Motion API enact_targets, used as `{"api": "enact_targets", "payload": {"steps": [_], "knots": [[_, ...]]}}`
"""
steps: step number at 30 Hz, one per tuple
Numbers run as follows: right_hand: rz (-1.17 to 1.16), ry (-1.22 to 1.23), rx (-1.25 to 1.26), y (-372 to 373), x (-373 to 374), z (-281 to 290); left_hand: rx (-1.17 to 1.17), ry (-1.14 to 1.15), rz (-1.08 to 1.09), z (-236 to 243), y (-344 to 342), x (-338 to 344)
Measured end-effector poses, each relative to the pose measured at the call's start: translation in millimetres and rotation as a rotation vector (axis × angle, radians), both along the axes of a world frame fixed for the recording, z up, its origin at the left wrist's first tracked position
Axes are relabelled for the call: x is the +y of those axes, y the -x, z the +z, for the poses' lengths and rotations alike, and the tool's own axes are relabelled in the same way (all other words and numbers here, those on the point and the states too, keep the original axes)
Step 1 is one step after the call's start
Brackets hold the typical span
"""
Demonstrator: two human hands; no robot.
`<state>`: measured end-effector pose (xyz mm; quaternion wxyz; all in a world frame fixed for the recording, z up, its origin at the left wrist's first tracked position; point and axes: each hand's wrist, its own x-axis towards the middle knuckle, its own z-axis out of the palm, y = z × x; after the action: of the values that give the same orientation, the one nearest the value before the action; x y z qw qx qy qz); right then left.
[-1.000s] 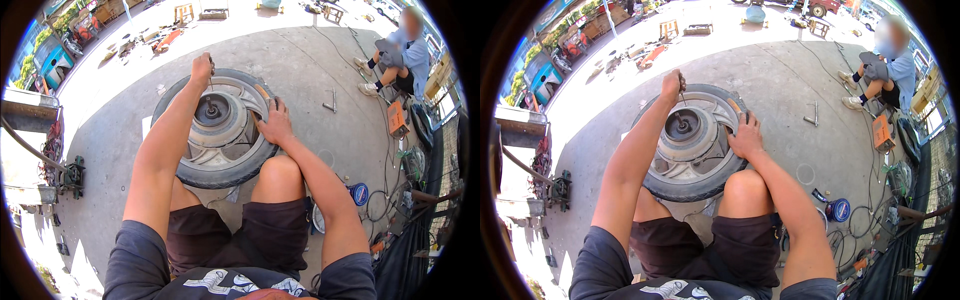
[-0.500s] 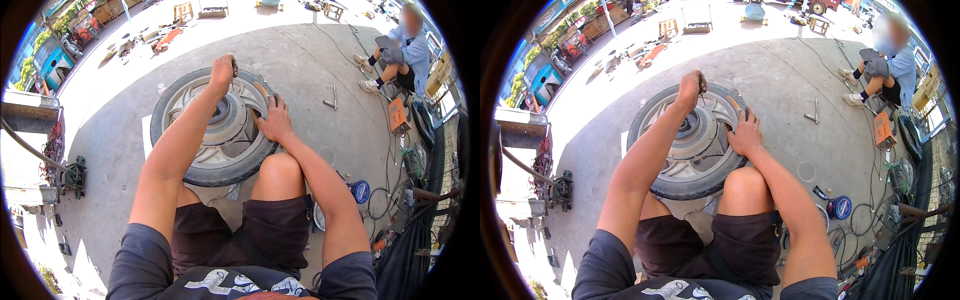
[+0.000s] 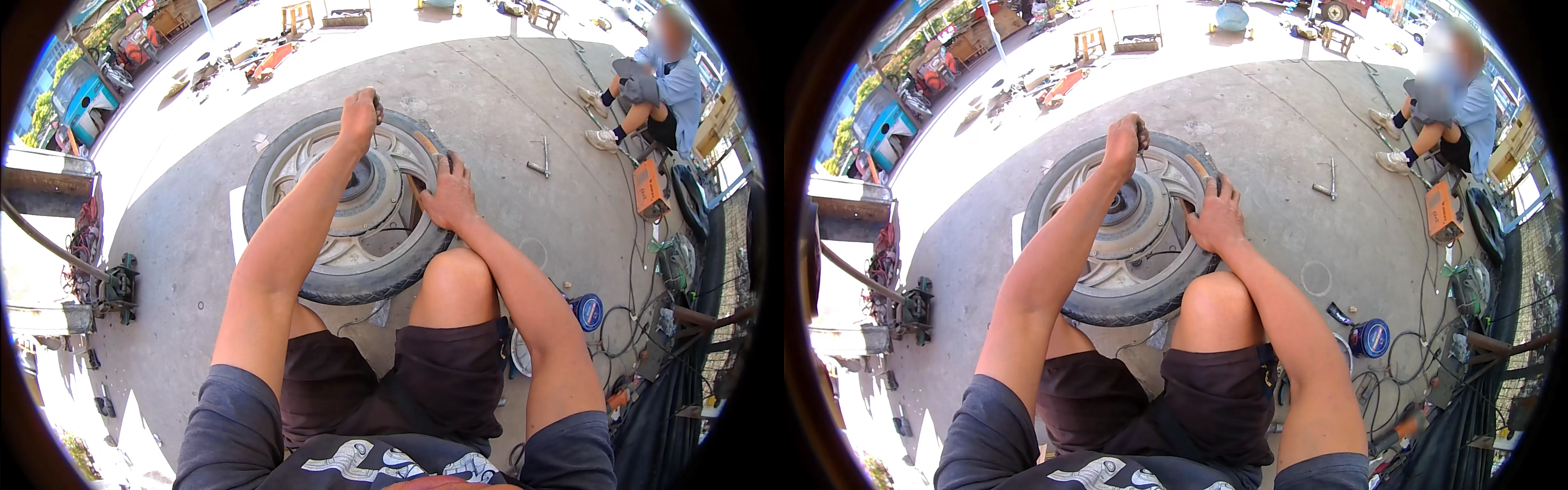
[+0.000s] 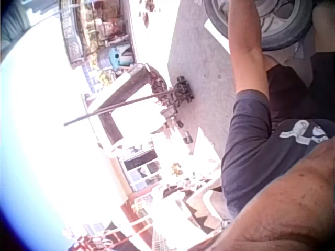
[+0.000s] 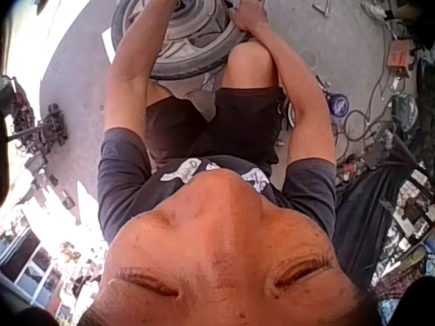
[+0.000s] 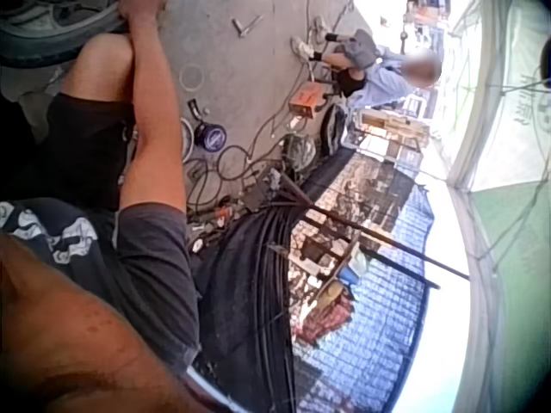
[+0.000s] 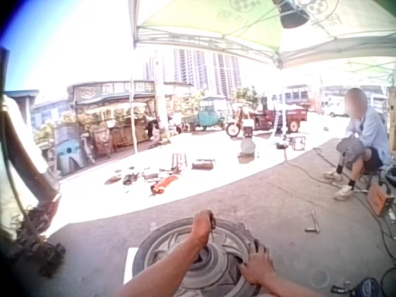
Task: The person removes a motorcycle tire from its rim using a hammer and pry bar, then flips the wheel to inspect the inner side. The person uses tools to separate the tire bead from the rim and then lifts the wheel to view the brake assembly.
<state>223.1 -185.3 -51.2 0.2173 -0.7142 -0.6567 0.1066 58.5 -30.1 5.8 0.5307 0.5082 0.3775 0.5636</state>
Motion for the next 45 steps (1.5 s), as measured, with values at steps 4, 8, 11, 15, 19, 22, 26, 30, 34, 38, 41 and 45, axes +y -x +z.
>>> {"api": "enact_targets", "payload": {"steps": [4,8,11,15,19,22,26,30,34,38,41,45], "knots": [[-0.003,-0.010,0.009,-0.9,0.4,-1.2,-0.006,0.003,-0.009,-1.1,1.5,-1.6],[0.003,-0.005,-0.003,0.0,0.7,-0.8,0.066,0.004,0.024,-6.6,5.5,2.9],[0.003,-0.004,-0.012,0.0,0.5,-0.4,0.087,-0.053,0.075,-11.5,0.5,4.6],[-0.004,-0.013,-0.015,-0.9,0.1,-1.1,0.206,-0.111,0.252,-10.6,-11.8,2.8],[-0.002,-0.030,-0.005,-0.2,0.6,-2.6,0.093,-0.106,0.215,-14.0,-14.8,5.6],[0.004,-0.034,0.010,0.8,1.8,-3.3,0.101,-0.087,0.216,-20.3,-12.6,15.9],[-0.006,-0.036,0.012,-1.6,0.9,-4.0,0.204,-0.066,0.349,-14.9,-21.9,12.6],[-0.012,-0.032,0.008,-2.7,0.8,-4.2,0.264,-0.122,0.420,-5.3,-31.3,5.3],[0.007,-0.047,0.013,3.2,3.3,-5.9,0.161,-0.074,0.228,-18.2,-12.7,33.7],[-0.013,-0.031,-0.008,-4.8,2.0,-9.1,0.071,0.062,-0.126,-2.2,-17.4,19.7],[-0.007,-0.044,0.006,0.4,1.6,-5.9,0.035,0.074,-0.149,2.6,-10.5,17.8],[0.000,-0.032,-0.017,-4.7,1.9,-6.1,0.023,0.054,-0.012,0.5,-15.9,9.8]]}}
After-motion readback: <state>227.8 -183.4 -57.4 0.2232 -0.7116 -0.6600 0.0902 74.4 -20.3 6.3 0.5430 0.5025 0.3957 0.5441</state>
